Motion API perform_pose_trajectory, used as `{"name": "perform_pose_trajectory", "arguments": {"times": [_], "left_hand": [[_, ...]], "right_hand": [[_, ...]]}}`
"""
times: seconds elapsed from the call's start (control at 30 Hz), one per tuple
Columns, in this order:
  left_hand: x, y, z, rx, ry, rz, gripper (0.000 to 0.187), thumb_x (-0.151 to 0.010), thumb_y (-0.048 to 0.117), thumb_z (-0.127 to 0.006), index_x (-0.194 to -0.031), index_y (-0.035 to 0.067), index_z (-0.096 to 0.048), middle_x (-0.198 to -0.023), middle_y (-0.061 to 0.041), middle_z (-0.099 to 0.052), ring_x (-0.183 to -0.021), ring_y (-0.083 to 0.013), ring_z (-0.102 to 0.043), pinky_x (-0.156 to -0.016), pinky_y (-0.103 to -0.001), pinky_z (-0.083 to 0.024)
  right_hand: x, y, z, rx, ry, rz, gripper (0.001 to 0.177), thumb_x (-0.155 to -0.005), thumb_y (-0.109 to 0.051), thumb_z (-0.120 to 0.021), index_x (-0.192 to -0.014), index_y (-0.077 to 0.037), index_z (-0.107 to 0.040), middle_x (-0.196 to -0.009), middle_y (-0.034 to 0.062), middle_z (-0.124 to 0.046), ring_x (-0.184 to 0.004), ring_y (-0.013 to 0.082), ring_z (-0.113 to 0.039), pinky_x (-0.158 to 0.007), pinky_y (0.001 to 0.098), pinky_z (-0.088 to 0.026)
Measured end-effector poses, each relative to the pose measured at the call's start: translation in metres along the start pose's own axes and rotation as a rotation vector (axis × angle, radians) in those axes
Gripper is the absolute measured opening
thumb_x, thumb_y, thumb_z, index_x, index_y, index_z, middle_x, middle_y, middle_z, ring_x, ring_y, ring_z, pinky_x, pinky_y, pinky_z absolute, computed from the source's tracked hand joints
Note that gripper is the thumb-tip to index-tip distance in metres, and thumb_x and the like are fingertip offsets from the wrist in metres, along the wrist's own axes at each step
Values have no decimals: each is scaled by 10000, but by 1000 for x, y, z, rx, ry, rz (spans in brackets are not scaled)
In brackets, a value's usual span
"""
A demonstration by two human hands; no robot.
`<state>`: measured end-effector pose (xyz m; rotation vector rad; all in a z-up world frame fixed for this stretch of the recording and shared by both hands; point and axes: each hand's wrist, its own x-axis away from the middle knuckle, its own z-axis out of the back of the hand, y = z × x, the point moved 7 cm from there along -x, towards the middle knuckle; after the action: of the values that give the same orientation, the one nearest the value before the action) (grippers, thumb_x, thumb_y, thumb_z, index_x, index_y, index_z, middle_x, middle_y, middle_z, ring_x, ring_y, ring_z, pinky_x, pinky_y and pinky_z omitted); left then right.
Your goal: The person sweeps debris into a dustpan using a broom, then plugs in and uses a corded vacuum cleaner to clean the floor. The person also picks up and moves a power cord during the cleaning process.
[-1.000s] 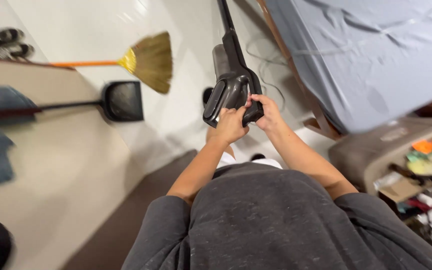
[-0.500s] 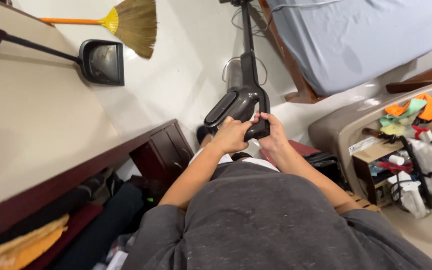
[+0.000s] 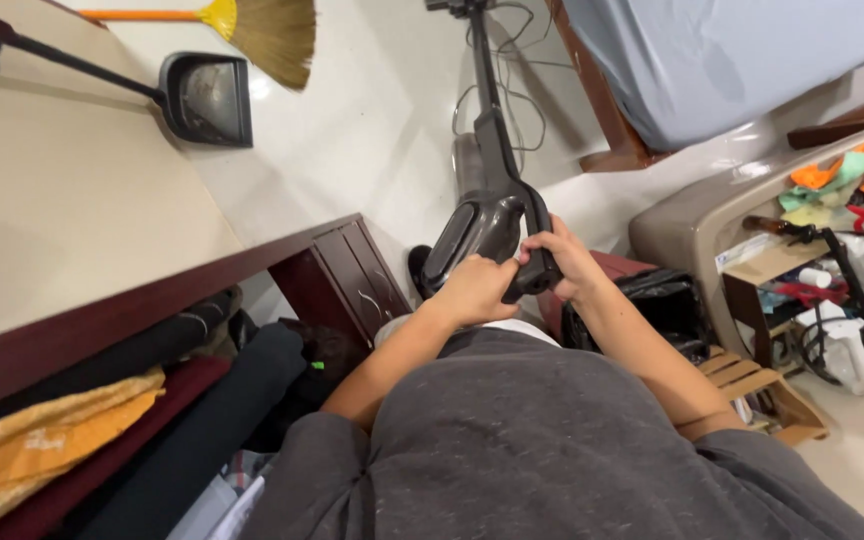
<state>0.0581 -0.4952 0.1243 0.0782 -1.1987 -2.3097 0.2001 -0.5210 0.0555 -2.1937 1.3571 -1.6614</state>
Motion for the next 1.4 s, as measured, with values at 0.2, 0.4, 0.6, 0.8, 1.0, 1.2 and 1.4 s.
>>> {"name": "perform_pose_trajectory", "arguments": {"times": [0.2,0.4,0.6,0.8,1.0,1.2,1.4], "left_hand": [[10,13,-19,22,-55,-23,616,-747,471,-803,-1070,-28,-641,-745,-208,-702,-753,-396,-697,-746,-464,-545],[11,19,-24,48,3,7,647,-757,496,-803,-1093,-33,-641,-728,-213,-702,-703,-413,-681,-733,-475,-535],[-9,1,-19,25,121,106,701,-756,492,-796,-1188,-33,-622,-747,-210,-702,-710,-404,-697,-688,-478,-545],[-34,-16,-12,-16,137,133,772,-763,495,-785,-1224,-90,-583,-730,-207,-699,-689,-397,-700,-698,-467,-561],[-66,-41,24,44,216,167,794,-797,541,-761,-1226,-98,-564,-729,-213,-697,-698,-412,-694,-691,-486,-544],[-109,-101,57,178,63,154,720,-807,499,-746,-1188,-86,-568,-823,-234,-709,-787,-402,-706,-731,-472,-544],[-150,-172,146,262,41,136,749,-827,506,-735,-1225,-102,-552,-837,-237,-712,-810,-391,-713,-752,-454,-552]], "right_hand": [[23,6,2,122,12,-62,640,-822,-3,-610,-1432,-58,-426,-858,112,-618,-736,193,-646,-632,336,-561],[26,-4,-2,236,-43,-122,669,-824,-11,-615,-1457,-51,-404,-846,118,-615,-716,182,-648,-576,334,-537],[-3,-23,-10,246,-77,-104,685,-812,13,-626,-1458,-45,-405,-869,116,-621,-707,180,-652,-636,324,-584],[-38,-56,-20,347,-149,-84,680,-798,12,-637,-1435,-72,-416,-891,95,-625,-684,170,-661,-614,320,-575],[-92,-94,-37,413,-197,-85,576,-820,18,-657,-1352,-40,-446,-882,104,-605,-679,176,-667,-612,317,-581],[-144,-138,-78,521,-192,-107,679,-791,25,-648,-1423,-59,-416,-876,108,-620,-663,172,-669,-607,314,-590],[-218,-200,-154,536,-168,-103,777,-774,30,-641,-1504,-67,-393,-880,119,-642,-649,173,-669,-605,310,-588]]}}
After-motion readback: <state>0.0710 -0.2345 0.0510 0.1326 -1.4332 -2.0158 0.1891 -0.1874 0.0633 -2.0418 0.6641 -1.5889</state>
